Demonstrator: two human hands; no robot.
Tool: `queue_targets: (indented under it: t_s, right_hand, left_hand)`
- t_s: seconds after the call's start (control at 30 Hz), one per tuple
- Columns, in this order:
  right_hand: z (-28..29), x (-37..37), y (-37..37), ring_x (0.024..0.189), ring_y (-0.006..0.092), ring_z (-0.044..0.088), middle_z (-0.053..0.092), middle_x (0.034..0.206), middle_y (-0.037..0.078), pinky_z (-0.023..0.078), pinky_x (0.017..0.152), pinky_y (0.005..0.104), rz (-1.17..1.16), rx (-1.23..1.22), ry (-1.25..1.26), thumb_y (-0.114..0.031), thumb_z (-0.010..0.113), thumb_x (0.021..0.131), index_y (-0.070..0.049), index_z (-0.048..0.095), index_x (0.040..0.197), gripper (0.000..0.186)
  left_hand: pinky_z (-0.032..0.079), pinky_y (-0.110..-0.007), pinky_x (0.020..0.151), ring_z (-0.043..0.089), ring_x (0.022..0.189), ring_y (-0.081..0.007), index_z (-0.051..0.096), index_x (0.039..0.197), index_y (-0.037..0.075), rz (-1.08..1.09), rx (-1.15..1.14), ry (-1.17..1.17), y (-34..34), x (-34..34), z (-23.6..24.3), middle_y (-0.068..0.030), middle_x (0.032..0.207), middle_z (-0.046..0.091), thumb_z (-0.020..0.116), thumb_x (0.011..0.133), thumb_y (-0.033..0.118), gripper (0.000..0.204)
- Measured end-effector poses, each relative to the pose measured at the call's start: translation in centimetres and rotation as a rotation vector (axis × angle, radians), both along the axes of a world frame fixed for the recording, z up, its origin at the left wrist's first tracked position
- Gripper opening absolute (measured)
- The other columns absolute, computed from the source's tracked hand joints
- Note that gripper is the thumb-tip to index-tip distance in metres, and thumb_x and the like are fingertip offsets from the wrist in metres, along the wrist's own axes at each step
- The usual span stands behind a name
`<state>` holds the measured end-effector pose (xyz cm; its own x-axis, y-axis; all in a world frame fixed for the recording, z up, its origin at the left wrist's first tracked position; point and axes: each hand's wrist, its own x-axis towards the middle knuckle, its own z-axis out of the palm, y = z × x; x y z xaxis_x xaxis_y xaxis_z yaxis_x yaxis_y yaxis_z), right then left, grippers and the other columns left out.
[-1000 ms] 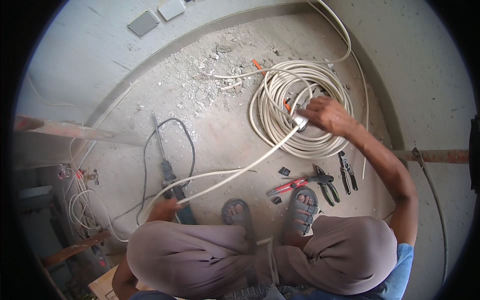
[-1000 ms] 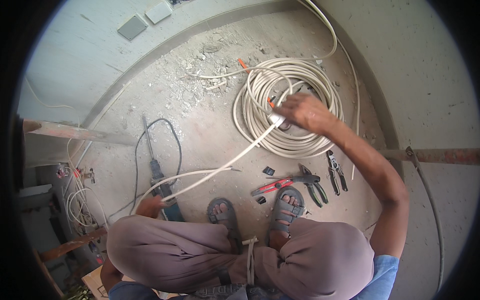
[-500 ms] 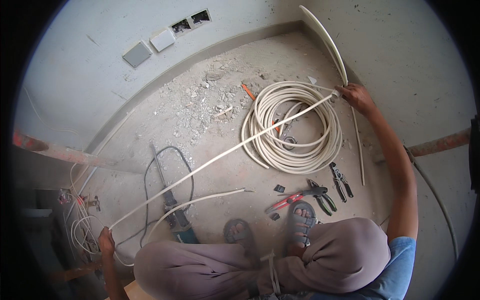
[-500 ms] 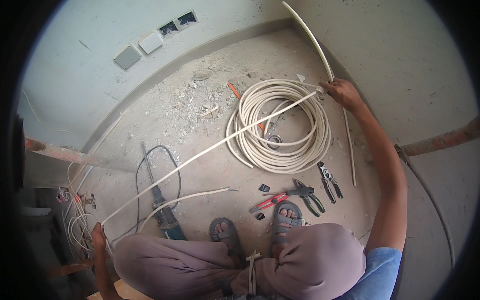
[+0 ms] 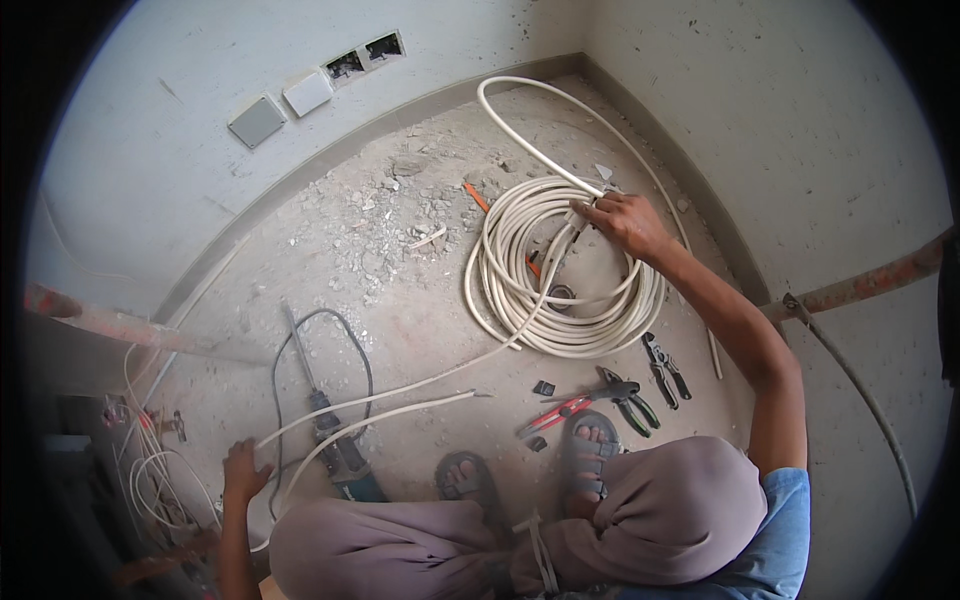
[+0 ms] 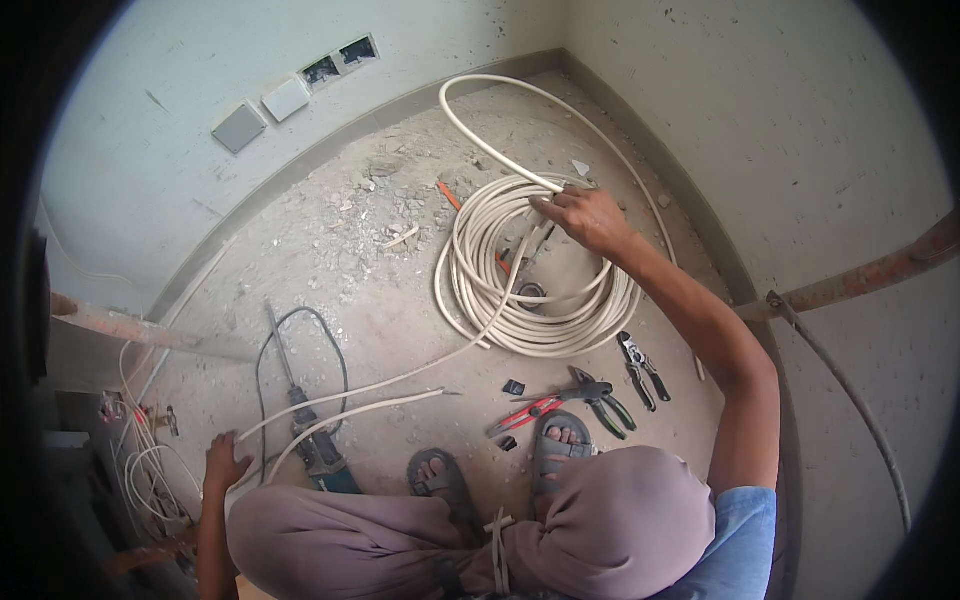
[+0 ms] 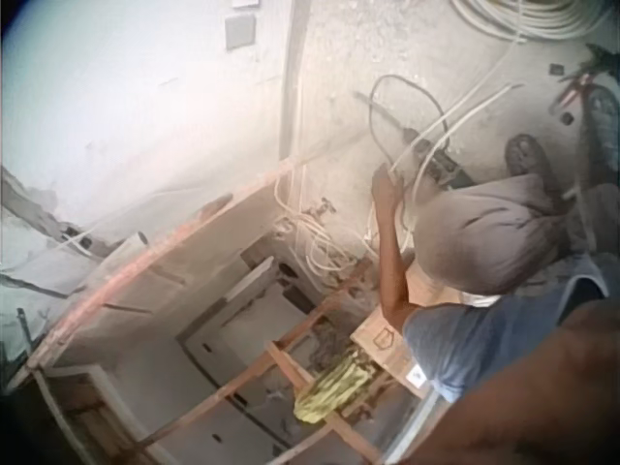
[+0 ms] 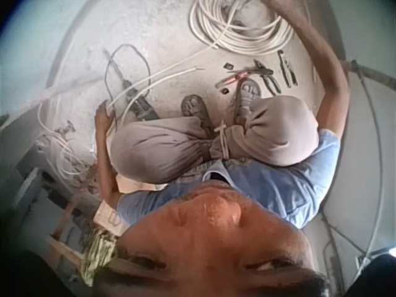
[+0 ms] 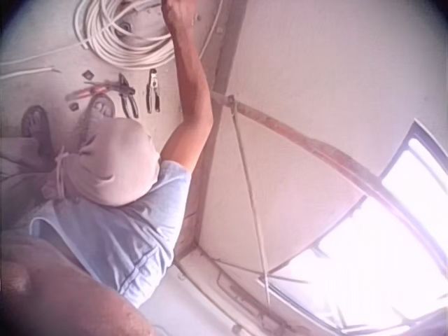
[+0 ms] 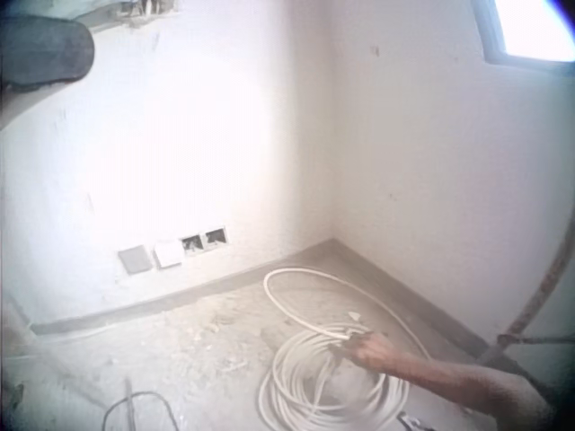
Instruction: The person strips the ends of a white cable using pliers and connects the wires into an electrical plug using a screwdriver while sitting on the floor in a construction area.
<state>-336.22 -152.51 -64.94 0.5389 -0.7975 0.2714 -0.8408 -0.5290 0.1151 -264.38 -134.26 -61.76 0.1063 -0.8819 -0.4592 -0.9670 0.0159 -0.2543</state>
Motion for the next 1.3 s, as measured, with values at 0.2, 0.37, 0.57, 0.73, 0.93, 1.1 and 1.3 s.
queue_targets:
  t_s: [0.2,0.37,0.57,0.73,0.93,1.1,1.3]
  right_hand:
    - [1.1,3.3,-0.1,0.075,0.0238,0.065,0.061,0.073,0.008,0.053,0.065,0.0359,0.077,0.01,-0.04,-0.011,0.057,0.079,-0.01,0.064,0.12,0.042]
    - [1.0,4.5,-0.4,0.076,0.0236,0.065,0.064,0.076,0.008,0.053,0.062,0.0359,0.112,-0.024,-0.068,-0.014,0.059,0.081,-0.009,0.064,0.117,0.037]
    - [1.7,0.6,0.3,0.063,0.0232,0.063,0.063,0.069,0.008,0.05,0.056,0.0372,-0.015,0.026,-0.04,-0.014,0.06,0.084,-0.02,0.064,0.124,0.041]
    - [0.5,2.4,1.5,0.055,0.0239,0.057,0.058,0.064,0.007,0.047,0.053,0.0379,0.0,0.077,-0.132,-0.006,0.062,0.079,-0.028,0.045,0.143,0.07]
    - [-3.7,9.9,7.8,0.048,0.0098,0.038,0.041,0.058,-0.002,0.03,0.043,0.0255,-0.134,0.325,-1.327,-0.018,0.058,0.096,-0.006,0.048,0.13,0.038]
    - [-4.1,12.6,10.0,0.046,0.0036,0.026,0.033,0.059,-0.007,0.021,0.042,0.0216,-0.394,1.017,-1.956,-0.035,0.062,0.094,-0.007,0.047,0.099,0.032]
    - [-1.3,5.6,2.9,0.045,0.0079,0.039,0.045,0.053,-0.003,0.032,0.045,0.0265,-0.542,0.299,-1.822,-0.047,0.056,0.094,-0.006,0.058,0.079,0.044]
  left_hand:
    - [0.04,-0.04,0.099,0.053,0.117,-0.0304,0.041,0.131,-0.001,-0.367,-0.165,1.056,-11.6,-27.8,-4.2,-0.0216,0.122,0.055,0.052,0.095,0.037,0.054]
    - [0.048,-0.028,0.076,0.06,0.084,-0.0158,0.047,0.122,0.0,-0.137,0.283,1.666,-14.0,-44.0,-11.8,-0.0072,0.093,0.061,0.04,0.103,0.04,0.045]
    - [0.017,-0.019,0.042,0.023,0.049,-0.0011,0.05,0.098,0.008,0.556,0.757,1.889,-11.5,-44.7,-7.3,0.0086,0.065,0.031,0.037,0.105,0.035,0.031]
    - [0.017,-0.018,0.042,0.023,0.05,-0.0014,0.051,0.101,0.009,0.548,0.813,1.743,-10.9,-40.7,-4.0,0.0084,0.065,0.03,0.04,0.104,0.039,0.032]
    - [0.017,-0.019,0.041,0.022,0.049,-0.0017,0.05,0.101,0.009,0.522,0.781,1.707,-7.9,-38.8,-3.6,0.0083,0.064,0.03,0.039,0.104,0.041,0.035]
    - [0.017,-0.019,0.041,0.023,0.049,-0.0016,0.05,0.1,0.009,0.542,0.776,1.692,-7.1,-39.0,-4.8,0.0085,0.064,0.03,0.039,0.103,0.043,0.036]
    - [0.019,-0.019,0.041,0.024,0.048,-0.0018,0.052,0.097,0.01,0.466,0.935,1.587,-3.4,-38.4,-5.2,0.0089,0.062,0.03,0.039,0.103,0.043,0.036]
